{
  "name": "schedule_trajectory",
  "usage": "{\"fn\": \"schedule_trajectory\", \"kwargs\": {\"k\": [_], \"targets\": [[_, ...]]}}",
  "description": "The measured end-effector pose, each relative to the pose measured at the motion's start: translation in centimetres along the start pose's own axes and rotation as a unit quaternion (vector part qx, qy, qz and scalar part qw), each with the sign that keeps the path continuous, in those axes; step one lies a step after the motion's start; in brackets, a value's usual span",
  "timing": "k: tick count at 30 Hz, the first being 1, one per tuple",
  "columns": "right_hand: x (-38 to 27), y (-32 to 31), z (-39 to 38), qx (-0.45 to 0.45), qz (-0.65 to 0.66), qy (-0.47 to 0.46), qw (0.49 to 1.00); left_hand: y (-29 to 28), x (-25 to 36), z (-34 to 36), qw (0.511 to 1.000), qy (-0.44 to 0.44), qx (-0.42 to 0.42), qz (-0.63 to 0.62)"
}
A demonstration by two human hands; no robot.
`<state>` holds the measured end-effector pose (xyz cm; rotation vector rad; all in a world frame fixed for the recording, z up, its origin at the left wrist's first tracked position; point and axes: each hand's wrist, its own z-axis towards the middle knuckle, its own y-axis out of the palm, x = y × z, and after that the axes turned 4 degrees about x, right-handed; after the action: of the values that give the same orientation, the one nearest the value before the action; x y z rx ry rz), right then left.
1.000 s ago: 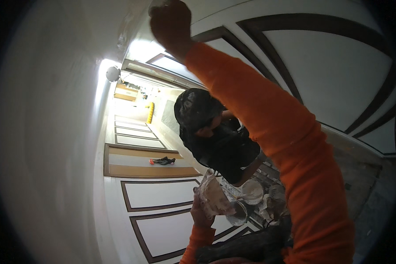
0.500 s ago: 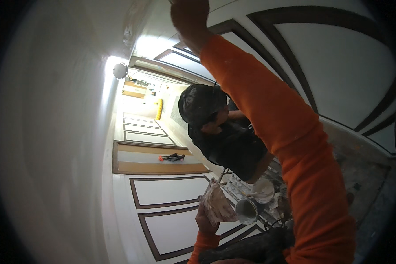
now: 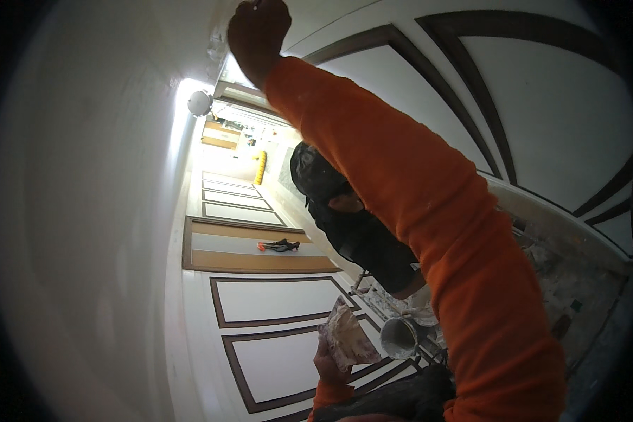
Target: The person applies plaster or joint compound to a ceiling using two putty knives. They scoop the compound between the knives and spread it across the joints of the decorative ceiling panels while standing on scaffolding.
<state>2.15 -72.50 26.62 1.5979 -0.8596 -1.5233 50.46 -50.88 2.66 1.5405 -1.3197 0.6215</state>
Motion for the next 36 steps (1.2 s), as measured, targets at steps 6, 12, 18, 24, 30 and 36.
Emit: {"fn": "schedule_trajectory", "kwargs": {"k": [6, 12, 18, 24, 30, 36], "targets": [[3.0, -3.3, -5.1, -0.029, -0.030, -0.250, 0.967, -1.0, 0.1, -0.7, 1.000, 0.005, 0.007, -0.005], [2.3, -4.7, 3.6, -0.122, 0.206, 0.181, 0.954, 0.8, 0.1, -1.5, 0.973, 0.084, -0.016, 0.213], [-1.8, -3.4, 5.1, -0.124, -0.064, -0.016, 0.990, 1.1, 0.7, -1.3, 0.936, 0.127, -0.077, 0.320], [-6.6, -4.8, -0.4, -0.020, -0.019, -0.123, 0.992, 7.4, 1.5, -3.7, 0.950, 0.074, -0.045, 0.301], [-2.9, -3.1, 1.2, 0.001, 0.025, -0.056, 0.998, 5.4, 1.6, -2.3, 0.991, -0.062, -0.115, 0.018], [2.0, -0.7, 1.3, -0.093, 0.143, 0.186, 0.968, 3.5, 1.7, -2.9, 0.999, -0.013, -0.019, 0.043]]}}
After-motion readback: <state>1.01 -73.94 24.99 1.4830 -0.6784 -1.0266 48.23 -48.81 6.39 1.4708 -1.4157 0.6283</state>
